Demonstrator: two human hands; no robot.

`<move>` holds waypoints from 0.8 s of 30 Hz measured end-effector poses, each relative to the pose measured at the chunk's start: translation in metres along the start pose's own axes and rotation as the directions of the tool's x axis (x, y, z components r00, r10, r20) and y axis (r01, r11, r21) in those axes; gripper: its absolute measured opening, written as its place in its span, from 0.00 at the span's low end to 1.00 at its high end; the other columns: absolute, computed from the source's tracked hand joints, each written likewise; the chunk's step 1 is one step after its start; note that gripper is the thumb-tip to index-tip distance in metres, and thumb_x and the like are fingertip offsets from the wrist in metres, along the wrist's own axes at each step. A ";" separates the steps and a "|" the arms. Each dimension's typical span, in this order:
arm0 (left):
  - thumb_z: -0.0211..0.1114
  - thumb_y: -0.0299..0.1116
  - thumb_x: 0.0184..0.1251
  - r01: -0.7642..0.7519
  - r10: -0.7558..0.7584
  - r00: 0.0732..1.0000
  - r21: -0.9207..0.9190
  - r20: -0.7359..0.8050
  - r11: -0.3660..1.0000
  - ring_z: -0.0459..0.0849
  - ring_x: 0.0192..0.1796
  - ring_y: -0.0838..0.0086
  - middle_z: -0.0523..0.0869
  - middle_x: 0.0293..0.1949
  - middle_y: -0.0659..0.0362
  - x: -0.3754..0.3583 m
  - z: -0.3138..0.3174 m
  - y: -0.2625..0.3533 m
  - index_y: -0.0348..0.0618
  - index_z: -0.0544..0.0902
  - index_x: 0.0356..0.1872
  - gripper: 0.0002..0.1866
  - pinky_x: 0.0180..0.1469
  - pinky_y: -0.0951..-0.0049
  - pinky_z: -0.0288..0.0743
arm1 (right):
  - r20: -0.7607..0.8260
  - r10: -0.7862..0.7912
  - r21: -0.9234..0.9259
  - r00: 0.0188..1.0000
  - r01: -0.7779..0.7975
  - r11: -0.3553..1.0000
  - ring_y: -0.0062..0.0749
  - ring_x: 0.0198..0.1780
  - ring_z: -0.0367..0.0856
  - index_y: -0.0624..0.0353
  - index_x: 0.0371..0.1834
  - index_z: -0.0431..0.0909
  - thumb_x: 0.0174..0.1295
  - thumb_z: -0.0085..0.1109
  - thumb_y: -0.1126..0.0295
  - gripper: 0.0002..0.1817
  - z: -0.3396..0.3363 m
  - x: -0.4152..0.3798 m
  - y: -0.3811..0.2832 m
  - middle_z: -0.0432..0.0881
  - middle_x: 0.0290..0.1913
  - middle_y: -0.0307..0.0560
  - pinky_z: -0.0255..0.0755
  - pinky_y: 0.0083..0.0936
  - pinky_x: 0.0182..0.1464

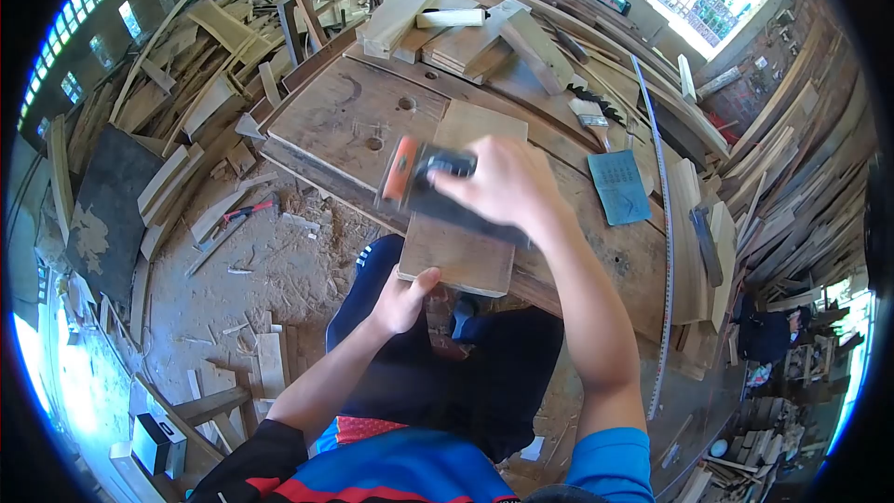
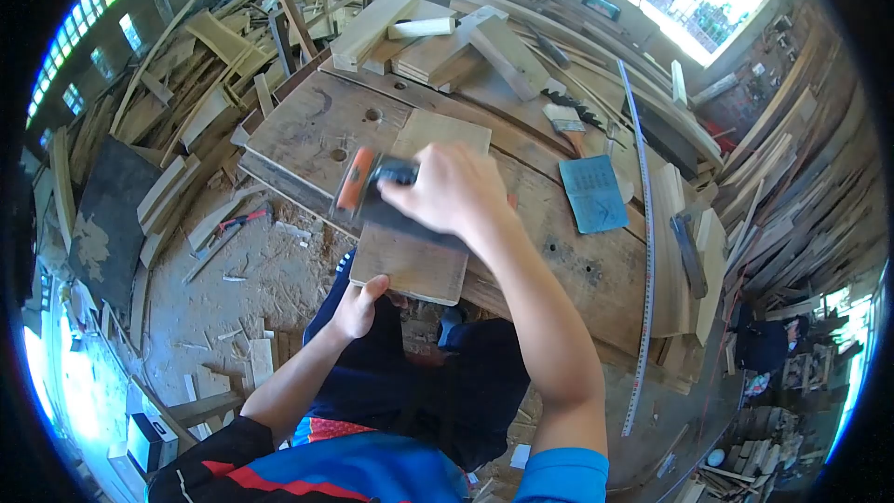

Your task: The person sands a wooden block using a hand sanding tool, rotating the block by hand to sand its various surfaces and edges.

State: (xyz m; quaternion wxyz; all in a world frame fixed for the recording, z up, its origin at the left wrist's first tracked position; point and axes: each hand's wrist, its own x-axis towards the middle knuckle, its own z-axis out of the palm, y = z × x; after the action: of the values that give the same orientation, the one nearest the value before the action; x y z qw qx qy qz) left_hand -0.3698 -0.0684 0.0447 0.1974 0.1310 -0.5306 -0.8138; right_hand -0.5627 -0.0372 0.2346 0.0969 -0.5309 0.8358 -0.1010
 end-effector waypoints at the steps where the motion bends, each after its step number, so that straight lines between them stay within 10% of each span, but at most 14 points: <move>1: 0.66 0.55 0.75 0.018 -0.018 1.000 -0.003 0.011 1.000 0.85 0.45 0.74 0.86 0.48 0.56 0.000 -0.002 -0.001 0.35 0.78 0.60 0.30 0.45 0.69 0.82 | -0.028 0.085 -0.038 0.996 -0.086 0.996 0.51 0.38 0.92 0.60 0.31 0.90 0.61 0.65 0.38 0.30 -0.002 0.011 0.007 0.90 0.32 0.57 0.84 0.43 0.43; 8: 0.60 0.58 0.80 0.200 -0.204 0.979 0.108 0.026 0.974 0.87 0.38 0.71 0.89 0.40 0.55 -0.008 0.001 0.005 0.36 0.83 0.56 0.29 0.44 0.70 0.82 | -0.168 0.290 -0.007 0.942 -0.295 0.955 0.53 0.49 0.91 0.62 0.43 0.91 0.61 0.65 0.36 0.34 -0.009 0.063 0.053 0.91 0.44 0.60 0.83 0.43 0.53; 13: 0.60 0.50 0.82 0.162 -0.354 0.752 0.365 0.557 0.917 0.88 0.36 0.72 0.91 0.36 0.54 -0.038 0.040 0.064 0.35 0.88 0.51 0.24 0.40 0.72 0.79 | -0.133 0.314 0.022 0.940 -0.314 0.949 0.53 0.49 0.91 0.60 0.45 0.91 0.61 0.65 0.37 0.33 -0.011 0.059 0.051 0.92 0.43 0.59 0.83 0.43 0.53; 18: 0.72 0.28 0.71 -0.095 0.262 0.634 -0.263 0.727 0.960 0.78 0.24 0.66 0.89 0.30 0.54 -0.046 0.079 0.141 0.32 0.91 0.46 0.10 0.28 0.64 0.66 | -0.150 0.276 0.022 0.949 -0.276 0.961 0.52 0.49 0.91 0.56 0.45 0.92 0.61 0.65 0.36 0.31 -0.010 0.065 0.057 0.92 0.42 0.59 0.83 0.42 0.53; 24: 0.74 0.25 0.68 -0.008 0.452 0.531 -0.529 0.717 0.849 0.79 0.24 0.75 0.88 0.30 0.54 -0.033 0.110 0.155 0.31 0.87 0.38 0.06 0.25 0.73 0.66 | -0.148 0.299 0.027 0.943 -0.298 0.954 0.53 0.49 0.91 0.56 0.45 0.92 0.60 0.66 0.37 0.31 -0.008 0.063 0.055 0.92 0.42 0.59 0.83 0.43 0.54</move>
State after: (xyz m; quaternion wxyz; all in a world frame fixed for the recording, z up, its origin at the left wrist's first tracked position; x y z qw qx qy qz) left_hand -0.3588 -0.0197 0.2306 0.0620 -0.3874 -0.3617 -0.8457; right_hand -0.6393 -0.0708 0.2239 0.0490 -0.3888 0.9112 -0.1267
